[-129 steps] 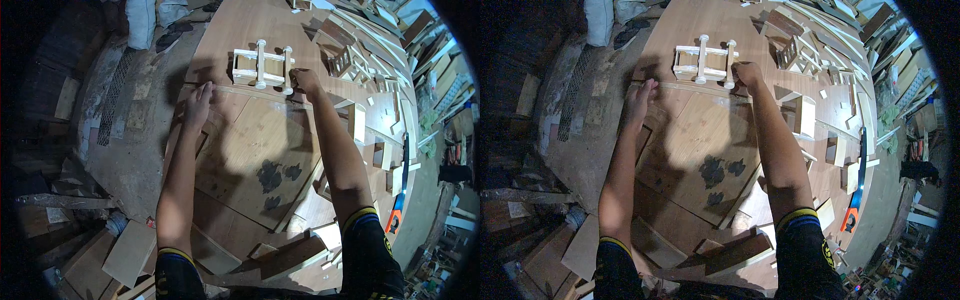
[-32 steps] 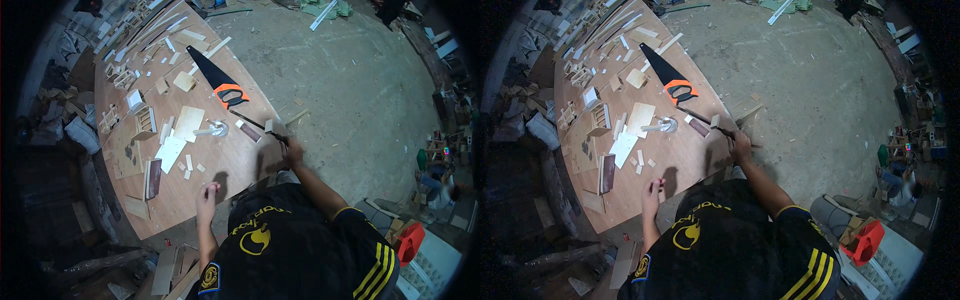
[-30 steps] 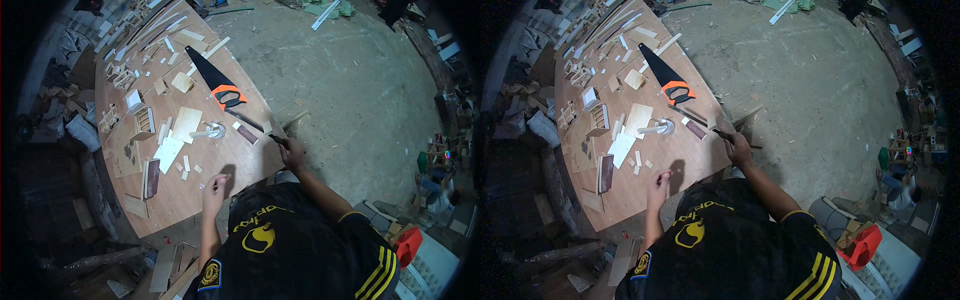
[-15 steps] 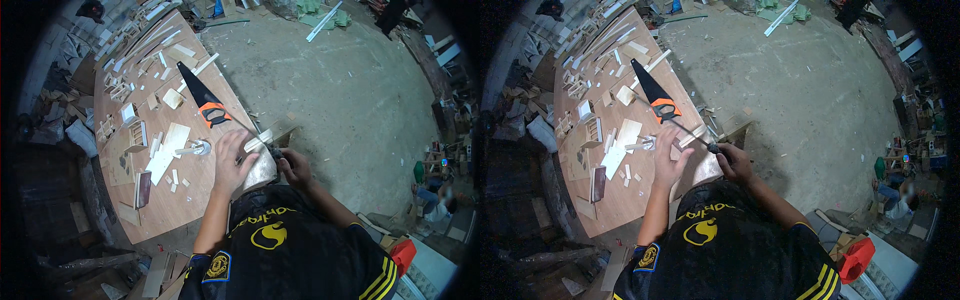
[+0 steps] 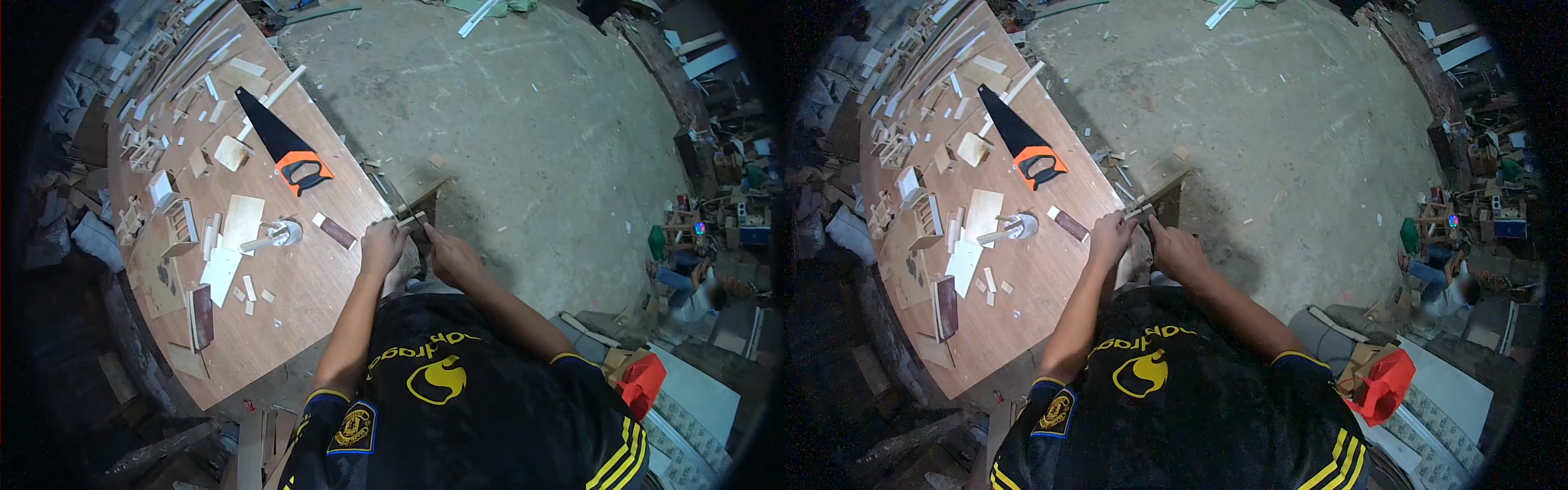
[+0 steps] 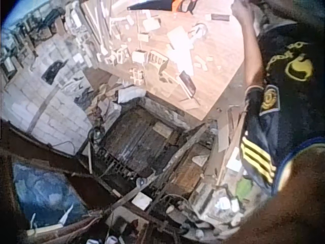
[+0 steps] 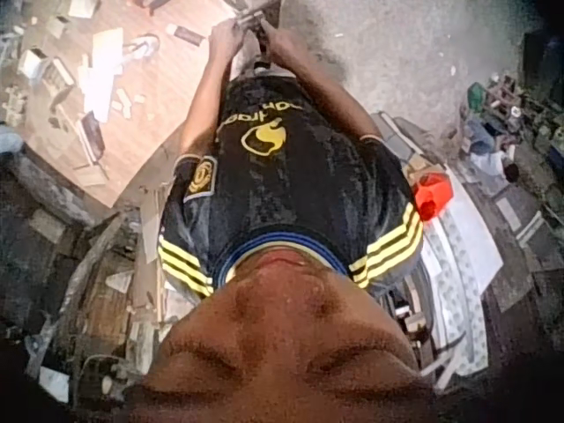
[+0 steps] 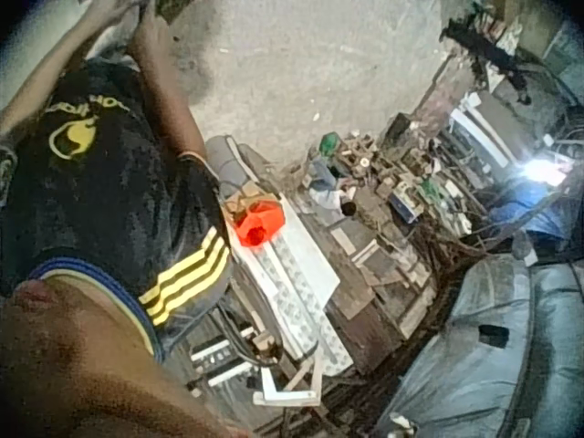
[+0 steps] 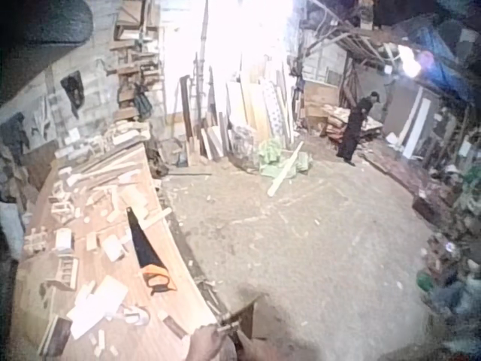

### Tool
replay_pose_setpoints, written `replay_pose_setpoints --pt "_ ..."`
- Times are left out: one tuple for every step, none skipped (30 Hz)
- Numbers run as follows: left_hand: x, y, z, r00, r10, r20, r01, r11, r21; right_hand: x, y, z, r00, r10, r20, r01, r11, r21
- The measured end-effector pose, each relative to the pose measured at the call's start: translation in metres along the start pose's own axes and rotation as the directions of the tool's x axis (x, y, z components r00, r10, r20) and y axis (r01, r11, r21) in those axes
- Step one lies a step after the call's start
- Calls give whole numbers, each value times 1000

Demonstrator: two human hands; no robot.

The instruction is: Assembling and refining a small wooden structure using glue, a handsaw, and a chisel.

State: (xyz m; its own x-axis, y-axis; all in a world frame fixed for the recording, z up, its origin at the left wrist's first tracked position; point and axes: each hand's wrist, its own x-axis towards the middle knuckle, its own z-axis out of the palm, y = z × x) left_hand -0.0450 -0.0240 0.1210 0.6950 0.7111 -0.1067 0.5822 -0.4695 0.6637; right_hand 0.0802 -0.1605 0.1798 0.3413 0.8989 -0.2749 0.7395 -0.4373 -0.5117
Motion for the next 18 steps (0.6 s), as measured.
replay_pose_setpoints --pt "4 -5 9 1000 -5 6 5 1000 -8 5 0 -1 1000 5 9 -5 1000 -4" --pt "7 -10 18 1000 -13 -1 13 999 31 10 -2 -1 999 24 49 -22 999 -41" --pt "7 -16 25 1000 -20 -9 21 997 71 16 -4 -1 995 42 88 -35 996 -78" --pt "7 -15 34 997 -69 -16 71 992 101 23 1 4 993 55 107 -43 993 -114" --pt "6 -22 42 997 -77 -15 78 992 95 31 3 8 992 56 116 -42 992 -118" --pt "4 -29 48 991 54 -124 -40 993 113 40 5 11 984 62 165 -36 987 -156" --pt "2 -33 52 957 183 -227 -153 978 143 47 8 16 974 73 214 -31 981 -193" --pt "1 -36 55 965 214 -150 -181 962 205 52 11 20 972 74 224 -29 980 -198" --pt "1 -41 60 967 203 -151 -172 965 198 57 14 24 972 74 221 -27 978 -205" --pt "4 -51 63 946 275 -171 -240 950 200 62 12 27 973 67 220 -19 977 -212" --pt "4 -59 67 919 345 -191 -307 930 204 67 11 31 971 61 233 -9 976 -217" --pt "2 -68 71 923 331 -197 -292 935 200 71 9 34 965 56 255 5 973 -232" --pt "1 -68 72 931 313 -190 -281 943 179 74 8 35 959 61 277 10 969 -248" --pt "0 -68 74 938 295 -183 -269 950 157 77 7 35 955 65 289 11 967 -254" --pt "0 -69 75 941 283 -183 -259 955 146 81 7 35 957 63 283 14 965 -260" --pt "1 -69 74 943 278 -184 -255 957 140 83 5 34 959 59 279 18 964 -266" --pt "2 -70 74 944 274 -186 -252 959 134 85 5 33 954 62 294 21 962 -272" --pt "2 -71 74 935 296 -194 -269 951 153 88 4 33 958 69 279 16 956 -293"
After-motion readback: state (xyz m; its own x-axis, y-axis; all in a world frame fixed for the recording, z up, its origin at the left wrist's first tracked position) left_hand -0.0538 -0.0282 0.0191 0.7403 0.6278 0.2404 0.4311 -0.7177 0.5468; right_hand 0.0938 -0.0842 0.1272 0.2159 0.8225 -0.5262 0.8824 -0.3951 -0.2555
